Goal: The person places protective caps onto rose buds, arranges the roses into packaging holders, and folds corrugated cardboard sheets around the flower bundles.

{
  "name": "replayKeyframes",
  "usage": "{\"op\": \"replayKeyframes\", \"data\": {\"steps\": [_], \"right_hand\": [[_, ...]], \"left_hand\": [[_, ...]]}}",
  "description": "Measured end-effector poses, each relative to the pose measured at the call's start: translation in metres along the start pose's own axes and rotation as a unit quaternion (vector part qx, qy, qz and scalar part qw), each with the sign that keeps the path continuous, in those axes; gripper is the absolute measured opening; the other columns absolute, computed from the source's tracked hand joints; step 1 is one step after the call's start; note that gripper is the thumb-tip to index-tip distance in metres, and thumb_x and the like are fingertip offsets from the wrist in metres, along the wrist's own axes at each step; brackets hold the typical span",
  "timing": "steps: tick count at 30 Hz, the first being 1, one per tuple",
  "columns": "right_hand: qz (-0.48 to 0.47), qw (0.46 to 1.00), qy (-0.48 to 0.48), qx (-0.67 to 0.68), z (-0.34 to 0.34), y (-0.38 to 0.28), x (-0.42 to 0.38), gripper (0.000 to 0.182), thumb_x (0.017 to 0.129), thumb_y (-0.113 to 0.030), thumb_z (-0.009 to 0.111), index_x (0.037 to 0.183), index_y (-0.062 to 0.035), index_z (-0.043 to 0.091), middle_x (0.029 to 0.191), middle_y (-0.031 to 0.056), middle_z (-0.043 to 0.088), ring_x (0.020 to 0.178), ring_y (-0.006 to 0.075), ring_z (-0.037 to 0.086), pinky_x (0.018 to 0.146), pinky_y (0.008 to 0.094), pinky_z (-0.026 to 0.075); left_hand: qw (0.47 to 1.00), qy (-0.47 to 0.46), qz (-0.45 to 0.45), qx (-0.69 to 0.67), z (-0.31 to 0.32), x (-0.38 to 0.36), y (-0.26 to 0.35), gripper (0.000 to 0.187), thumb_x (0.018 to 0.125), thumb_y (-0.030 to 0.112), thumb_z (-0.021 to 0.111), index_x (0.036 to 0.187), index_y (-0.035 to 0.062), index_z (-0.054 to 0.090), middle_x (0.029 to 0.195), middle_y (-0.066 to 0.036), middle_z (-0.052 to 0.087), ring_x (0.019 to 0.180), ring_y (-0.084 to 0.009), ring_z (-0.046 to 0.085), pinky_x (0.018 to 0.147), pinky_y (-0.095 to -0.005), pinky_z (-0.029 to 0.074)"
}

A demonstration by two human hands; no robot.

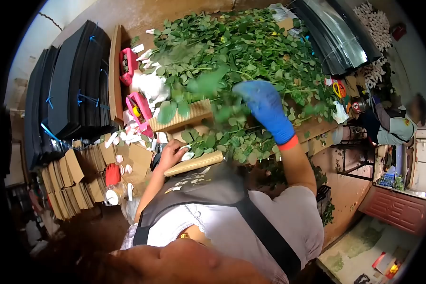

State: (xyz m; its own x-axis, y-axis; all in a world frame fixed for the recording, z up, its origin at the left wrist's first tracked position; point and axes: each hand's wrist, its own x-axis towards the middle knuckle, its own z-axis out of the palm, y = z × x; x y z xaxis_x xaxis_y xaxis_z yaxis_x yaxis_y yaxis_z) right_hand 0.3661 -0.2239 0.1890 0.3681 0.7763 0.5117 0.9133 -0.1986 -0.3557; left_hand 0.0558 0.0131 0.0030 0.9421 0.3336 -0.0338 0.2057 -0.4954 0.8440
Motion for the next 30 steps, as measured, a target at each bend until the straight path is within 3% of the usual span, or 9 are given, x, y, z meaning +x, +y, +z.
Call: {"op": "replayKeyframes", "data": {"steps": [3,7,11,15,18,21,22,25,30], "right_hand": [[-0.011,0.979,-0.171,0.108,0.032,0.003,-0.032,0.028,0.090,-0.018,0.065,0.117,-0.0244,0.070,0.113,0.0056,0.071,0.106,0.0256,0.065,0.088,0.0418,0.053],[0.061,0.933,-0.354,-0.024,0.106,0.030,-0.085,0.029,0.090,-0.018,0.063,0.117,-0.0230,0.069,0.113,0.0069,0.069,0.102,0.0279,0.067,0.086,0.0445,0.054],[0.039,0.877,-0.465,-0.116,0.141,0.027,-0.093,0.028,0.085,-0.024,0.065,0.112,-0.0192,0.070,0.101,0.0098,0.070,0.098,0.0320,0.066,0.083,0.0456,0.053],[0.183,0.923,-0.324,-0.098,0.098,0.021,-0.025,0.026,0.085,-0.026,0.068,0.110,-0.0190,0.069,0.107,0.0082,0.068,0.097,0.0300,0.067,0.084,0.0482,0.053],[0.050,0.976,-0.090,-0.192,0.133,0.064,-0.021,0.027,0.084,-0.024,0.069,0.110,-0.0177,0.069,0.102,0.0076,0.069,0.095,0.0308,0.066,0.085,0.0474,0.052],[0.129,0.929,-0.302,-0.169,0.157,0.111,-0.020,0.028,0.083,-0.024,0.070,0.110,-0.0158,0.068,0.102,0.0082,0.069,0.095,0.0316,0.065,0.086,0.0464,0.051],[0.201,0.942,-0.247,-0.107,0.137,0.099,-0.008,0.026,0.085,-0.022,0.069,0.110,-0.0141,0.069,0.108,0.0091,0.069,0.101,0.0320,0.064,0.090,0.0451,0.050],[0.105,0.989,0.051,-0.088,0.093,0.072,0.009,0.023,0.087,-0.018,0.067,0.110,-0.0146,0.070,0.113,0.0091,0.070,0.103,0.0327,0.064,0.090,0.0458,0.051],[0.071,0.991,0.106,-0.025,0.046,0.068,0.009,0.023,0.088,-0.011,0.068,0.111,-0.0095,0.073,0.111,0.0117,0.072,0.101,0.0329,0.067,0.088,0.0417,0.053]], "left_hand": [[0.997,0.002,0.016,0.071,0.009,-0.005,-0.027,0.037,0.080,0.016,0.082,0.112,0.0037,0.069,0.100,-0.014,0.068,0.089,-0.0271,0.067,0.077,-0.0342,0.053],[0.982,0.048,-0.092,-0.156,0.010,0.000,-0.012,0.076,0.079,0.007,0.084,0.144,0.0069,0.044,0.111,-0.008,0.065,0.087,-0.0137,0.059,0.077,-0.0272,0.051],[0.993,0.008,-0.033,-0.116,0.009,-0.002,-0.017,0.059,0.081,0.009,0.082,0.134,0.0089,0.059,0.112,-0.007,0.058,0.083,-0.0141,0.058,0.072,-0.0255,0.050],[0.996,0.038,-0.011,-0.075,0.011,-0.003,-0.015,0.046,0.081,0.011,0.083,0.124,0.0075,0.067,0.111,-0.007,0.055,0.082,-0.0162,0.059,0.071,-0.0269,0.051],[1.000,0.018,-0.006,-0.018,0.002,0.000,-0.002,0.047,0.081,0.015,0.082,0.125,0.0059,0.067,0.105,-0.009,0.057,0.083,-0.0205,0.060,0.071,-0.0305,0.052],[0.999,0.009,0.032,0.040,-0.007,0.007,0.010,0.042,0.081,0.019,0.080,0.119,0.0033,0.069,0.098,-0.013,0.060,0.087,-0.0278,0.060,0.075,-0.0360,0.051],[0.994,0.023,0.067,0.078,-0.008,0.011,0.002,0.038,0.083,0.019,0.078,0.117,0.0035,0.070,0.100,-0.013,0.061,0.090,-0.0298,0.060,0.079,-0.0377,0.051],[0.991,0.061,0.071,0.098,-0.001,0.009,-0.003,0.027,0.088,0.017,0.072,0.112,0.0046,0.072,0.106,-0.015,0.063,0.101,-0.0345,0.059,0.087,-0.0423,0.049],[0.995,0.085,0.043,0.039,0.006,0.012,-0.005,0.016,0.085,0.011,0.073,0.098,0.0027,0.070,0.096,-0.014,0.067,0.092,-0.0365,0.064,0.082,-0.0425,0.051]]}}
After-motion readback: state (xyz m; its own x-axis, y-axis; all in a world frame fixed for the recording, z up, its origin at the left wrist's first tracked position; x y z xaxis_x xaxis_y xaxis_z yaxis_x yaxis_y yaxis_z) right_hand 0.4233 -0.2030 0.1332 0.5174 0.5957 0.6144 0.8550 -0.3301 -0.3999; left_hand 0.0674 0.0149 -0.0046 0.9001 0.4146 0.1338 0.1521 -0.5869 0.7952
